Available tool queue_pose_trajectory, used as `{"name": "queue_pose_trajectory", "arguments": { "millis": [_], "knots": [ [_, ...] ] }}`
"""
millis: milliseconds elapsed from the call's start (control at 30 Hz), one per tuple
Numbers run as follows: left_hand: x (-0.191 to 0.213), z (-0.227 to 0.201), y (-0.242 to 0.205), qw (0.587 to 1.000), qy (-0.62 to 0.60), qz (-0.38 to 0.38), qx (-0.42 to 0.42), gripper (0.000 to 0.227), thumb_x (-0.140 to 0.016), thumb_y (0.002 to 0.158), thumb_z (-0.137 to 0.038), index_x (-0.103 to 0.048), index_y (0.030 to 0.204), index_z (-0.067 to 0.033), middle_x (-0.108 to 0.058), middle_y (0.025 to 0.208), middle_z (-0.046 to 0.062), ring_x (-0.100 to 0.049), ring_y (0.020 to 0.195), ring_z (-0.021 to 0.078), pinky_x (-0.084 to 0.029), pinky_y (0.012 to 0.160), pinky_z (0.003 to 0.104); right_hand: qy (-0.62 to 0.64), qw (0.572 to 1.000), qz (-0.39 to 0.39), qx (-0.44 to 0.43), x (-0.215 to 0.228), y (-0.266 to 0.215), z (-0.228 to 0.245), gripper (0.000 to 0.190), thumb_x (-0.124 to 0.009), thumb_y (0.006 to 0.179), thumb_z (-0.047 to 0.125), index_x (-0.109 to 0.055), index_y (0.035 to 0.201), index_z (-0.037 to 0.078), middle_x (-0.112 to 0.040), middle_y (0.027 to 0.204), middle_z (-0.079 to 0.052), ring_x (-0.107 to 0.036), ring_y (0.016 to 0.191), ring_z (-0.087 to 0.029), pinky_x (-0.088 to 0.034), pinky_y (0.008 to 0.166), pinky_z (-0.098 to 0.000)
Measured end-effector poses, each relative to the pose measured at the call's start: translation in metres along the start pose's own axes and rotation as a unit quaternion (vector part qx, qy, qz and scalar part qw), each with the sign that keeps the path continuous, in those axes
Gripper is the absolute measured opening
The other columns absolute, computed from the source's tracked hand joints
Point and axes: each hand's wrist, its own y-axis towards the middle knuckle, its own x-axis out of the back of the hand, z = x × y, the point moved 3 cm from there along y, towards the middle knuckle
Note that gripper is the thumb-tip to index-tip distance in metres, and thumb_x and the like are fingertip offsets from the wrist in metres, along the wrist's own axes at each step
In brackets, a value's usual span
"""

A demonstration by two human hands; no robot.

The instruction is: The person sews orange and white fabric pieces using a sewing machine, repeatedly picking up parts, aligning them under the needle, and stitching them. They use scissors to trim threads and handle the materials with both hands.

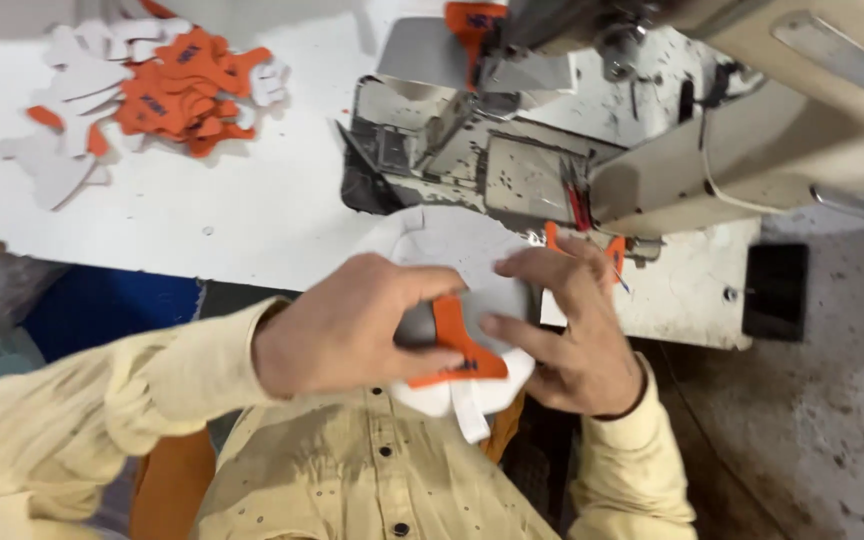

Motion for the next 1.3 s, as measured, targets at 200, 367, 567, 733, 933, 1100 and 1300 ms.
{"name": "queue_pose_trajectory", "arguments": {
  "millis": [200, 367, 567, 733, 933, 1100, 1300],
  "knots": [
    [-0.013, 0.023, 0.045, 0.994, 0.100, 0.017, 0.034, 0.050, -0.087, 0.067, -0.035, -0.067, 0.103, -0.0072, -0.071, 0.077, 0.015, -0.070, 0.073, 0.0348, -0.052, 0.065, 0.046, -0.220, 0.958, 0.136, -0.126, 0.002, -0.010, 0.006, 0.088, -0.082, 0.054, 0.018, -0.063, 0.137, 0.042, -0.055, 0.119, -0.011, -0.053, 0.103, -0.033, -0.035, 0.087, -0.0537],
    [-0.010, 0.018, 0.055, 0.979, 0.176, 0.055, 0.085, 0.052, -0.085, 0.073, -0.041, -0.063, 0.108, -0.0100, -0.069, 0.072, 0.014, -0.069, 0.073, 0.0338, -0.051, 0.066, 0.046, -0.215, 0.953, 0.146, -0.155, 0.013, -0.005, 0.006, 0.085, -0.084, 0.058, 0.021, -0.061, 0.138, 0.040, -0.056, 0.123, -0.013, -0.055, 0.106, -0.033, -0.037, 0.090, -0.0552],
    [0.023, 0.057, 0.103, 0.962, 0.271, 0.017, 0.016, 0.053, -0.082, 0.082, -0.040, -0.056, 0.109, -0.0024, -0.069, 0.081, 0.014, -0.070, 0.073, 0.0312, -0.053, 0.071, 0.044, -0.271, 0.948, 0.130, -0.107, -0.003, 0.027, -0.066, 0.077, -0.085, 0.067, 0.038, -0.060, 0.140, 0.038, -0.057, 0.127, -0.015, -0.056, 0.109, -0.030, -0.038, 0.093, -0.0528],
    [0.058, 0.066, 0.135, 0.953, 0.277, -0.091, -0.081, 0.061, -0.086, 0.079, -0.036, -0.052, 0.114, 0.0011, -0.070, 0.095, 0.019, -0.068, 0.086, 0.0412, -0.052, 0.071, 0.050, -0.228, 0.957, 0.134, -0.123, 0.008, 0.065, -0.100, 0.077, -0.081, 0.072, 0.028, -0.059, 0.145, 0.037, -0.057, 0.123, -0.014, -0.057, 0.112, -0.030, -0.039, 0.093, -0.0536],
    [0.074, 0.083, 0.162, 0.966, 0.254, -0.026, 0.035, 0.066, -0.086, 0.080, -0.039, -0.043, 0.115, -0.0024, -0.071, 0.100, 0.016, -0.070, 0.089, 0.0395, -0.052, 0.077, 0.051, -0.242, 0.955, 0.129, -0.110, 0.005, 0.075, -0.128, 0.072, -0.077, 0.075, 0.033, -0.059, 0.145, 0.037, -0.056, 0.121, -0.016, -0.059, 0.102, -0.031, -0.040, 0.090, -0.0588],
    [0.080, 0.085, 0.169, 0.969, 0.245, -0.035, -0.009, 0.066, -0.086, 0.082, -0.035, -0.043, 0.117, 0.0004, -0.072, 0.105, 0.018, -0.068, 0.094, 0.0425, -0.052, 0.079, 0.051, -0.254, 0.940, 0.162, -0.160, 0.003, 0.077, -0.138, 0.075, -0.072, 0.078, 0.021, -0.057, 0.149, 0.041, -0.055, 0.125, -0.012, -0.061, 0.068, -0.025, -0.045, 0.093, -0.0610],
    [0.082, 0.093, 0.171, 0.973, 0.220, -0.042, -0.058, 0.070, -0.086, 0.078, -0.031, -0.042, 0.119, 0.0046, -0.072, 0.108, 0.020, -0.068, 0.098, 0.0427, -0.052, 0.082, 0.050, -0.259, 0.947, 0.134, -0.138, 0.003, 0.076, -0.136, 0.077, -0.073, 0.076, 0.018, -0.057, 0.148, 0.040, -0.054, 0.125, -0.013, -0.063, 0.073, -0.024, -0.045, 0.089, -0.0590]
  ]
}}
